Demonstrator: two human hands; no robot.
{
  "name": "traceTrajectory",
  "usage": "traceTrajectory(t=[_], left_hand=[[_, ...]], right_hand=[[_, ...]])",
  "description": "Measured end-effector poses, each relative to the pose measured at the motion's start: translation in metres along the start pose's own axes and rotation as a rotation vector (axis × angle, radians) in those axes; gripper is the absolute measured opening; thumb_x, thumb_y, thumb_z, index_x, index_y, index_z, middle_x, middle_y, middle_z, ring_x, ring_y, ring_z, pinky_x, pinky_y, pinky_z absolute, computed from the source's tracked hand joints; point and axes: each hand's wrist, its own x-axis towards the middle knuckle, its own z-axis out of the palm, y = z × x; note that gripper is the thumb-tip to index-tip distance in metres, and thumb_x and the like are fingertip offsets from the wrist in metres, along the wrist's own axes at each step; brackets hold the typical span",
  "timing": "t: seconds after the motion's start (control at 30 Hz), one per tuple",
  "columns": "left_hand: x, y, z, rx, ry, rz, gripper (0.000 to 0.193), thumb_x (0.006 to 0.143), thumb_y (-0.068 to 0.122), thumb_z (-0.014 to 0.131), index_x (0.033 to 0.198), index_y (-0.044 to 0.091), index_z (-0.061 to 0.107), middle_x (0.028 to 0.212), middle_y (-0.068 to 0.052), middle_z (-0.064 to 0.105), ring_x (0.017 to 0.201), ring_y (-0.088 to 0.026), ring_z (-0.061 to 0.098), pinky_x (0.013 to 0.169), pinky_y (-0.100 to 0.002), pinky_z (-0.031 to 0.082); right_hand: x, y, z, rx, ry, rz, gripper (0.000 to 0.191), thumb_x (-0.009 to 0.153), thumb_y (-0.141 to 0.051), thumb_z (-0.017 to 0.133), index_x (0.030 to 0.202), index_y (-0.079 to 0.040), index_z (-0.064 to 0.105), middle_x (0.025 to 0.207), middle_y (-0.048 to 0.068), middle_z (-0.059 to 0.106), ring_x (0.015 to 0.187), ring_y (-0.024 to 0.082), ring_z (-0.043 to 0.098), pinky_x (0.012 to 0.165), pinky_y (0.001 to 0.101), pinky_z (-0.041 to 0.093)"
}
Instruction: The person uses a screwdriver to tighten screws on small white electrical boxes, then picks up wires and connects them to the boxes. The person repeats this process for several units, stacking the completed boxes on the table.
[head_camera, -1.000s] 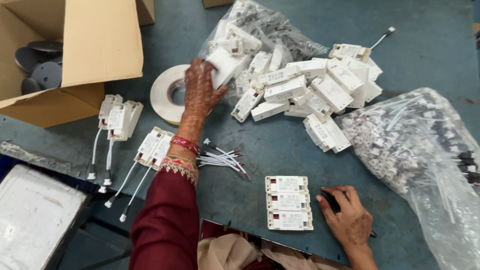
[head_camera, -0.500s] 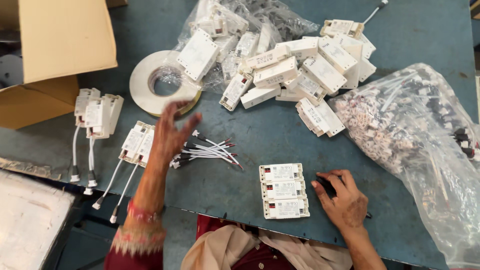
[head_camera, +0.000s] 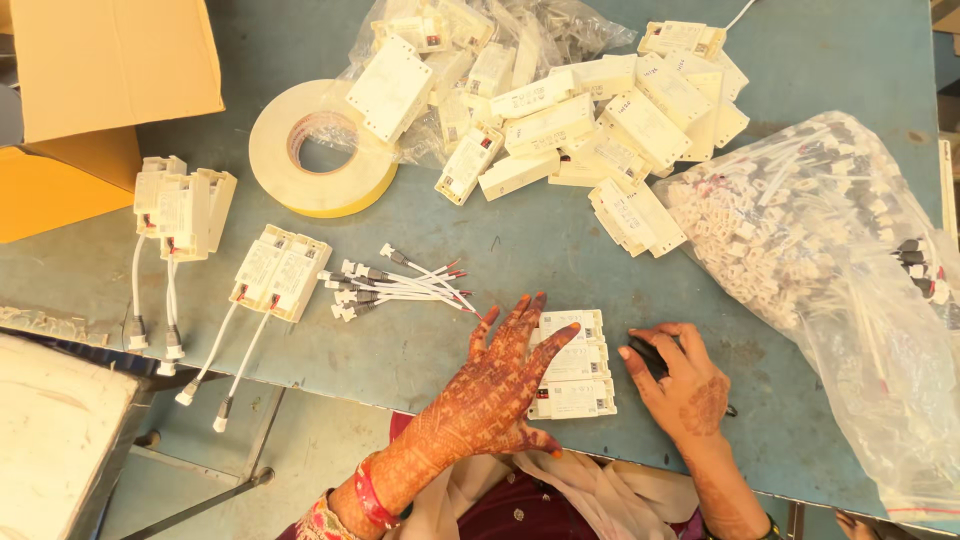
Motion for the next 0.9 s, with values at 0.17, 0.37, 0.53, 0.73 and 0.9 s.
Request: traceTrajectory(t=[0.17,0.37,0.53,0.73,0.9], left_hand=[[0.007,-0.001,0.013,0.020,-0.036,-0.018,0.137,0.049,0.050,0.098,0.159,0.021,0.023,0.164,-0.032,0.010,0.153,-0.048,0.007,0.119,-0.068,0.003],[0.021,0.000,0.027,0.111,0.046,-0.021,0.126,0.057,0.049,0.096,0.160,0.022,0.029,0.165,-0.025,0.020,0.156,-0.045,0.013,0.120,-0.068,0.004],[0.023,-0.009,0.024,0.048,0.077,0.026,0.122,0.054,0.050,0.096,0.153,0.021,0.032,0.162,-0.023,0.022,0.152,-0.042,0.016,0.118,-0.066,0.006],[-0.019,-0.075,-0.021,0.228,0.474,-0.155,0.058,0.083,0.029,0.082,0.137,0.021,0.062,0.141,-0.007,0.057,0.133,-0.030,0.050,0.113,-0.049,0.035],[-0.025,-0.107,-0.006,0.395,0.589,-0.151,0.026,0.085,0.026,0.079,0.110,0.021,0.074,0.121,-0.001,0.067,0.122,-0.027,0.057,0.104,-0.050,0.038]], right_hand=[[-0.001,0.004,0.000,0.022,-0.007,-0.007,0.029,0.085,-0.039,0.078,0.105,-0.019,0.078,0.107,0.001,0.066,0.080,0.023,0.069,0.063,0.0370,0.053],[-0.001,0.008,0.001,0.000,-0.027,0.010,0.030,0.084,-0.040,0.078,0.104,-0.018,0.078,0.110,0.000,0.068,0.082,0.023,0.070,0.065,0.0370,0.054],[0.000,0.012,0.002,-0.022,-0.046,0.020,0.031,0.085,-0.042,0.078,0.105,-0.018,0.078,0.109,0.001,0.067,0.082,0.022,0.070,0.064,0.0372,0.054],[-0.001,0.015,0.004,-0.030,-0.051,0.011,0.031,0.085,-0.042,0.078,0.106,-0.018,0.078,0.107,0.000,0.067,0.083,0.021,0.069,0.065,0.0367,0.055],[0.001,0.016,0.004,-0.045,-0.039,0.005,0.033,0.080,-0.040,0.081,0.104,-0.018,0.078,0.108,0.001,0.067,0.085,0.022,0.070,0.067,0.0372,0.055]])
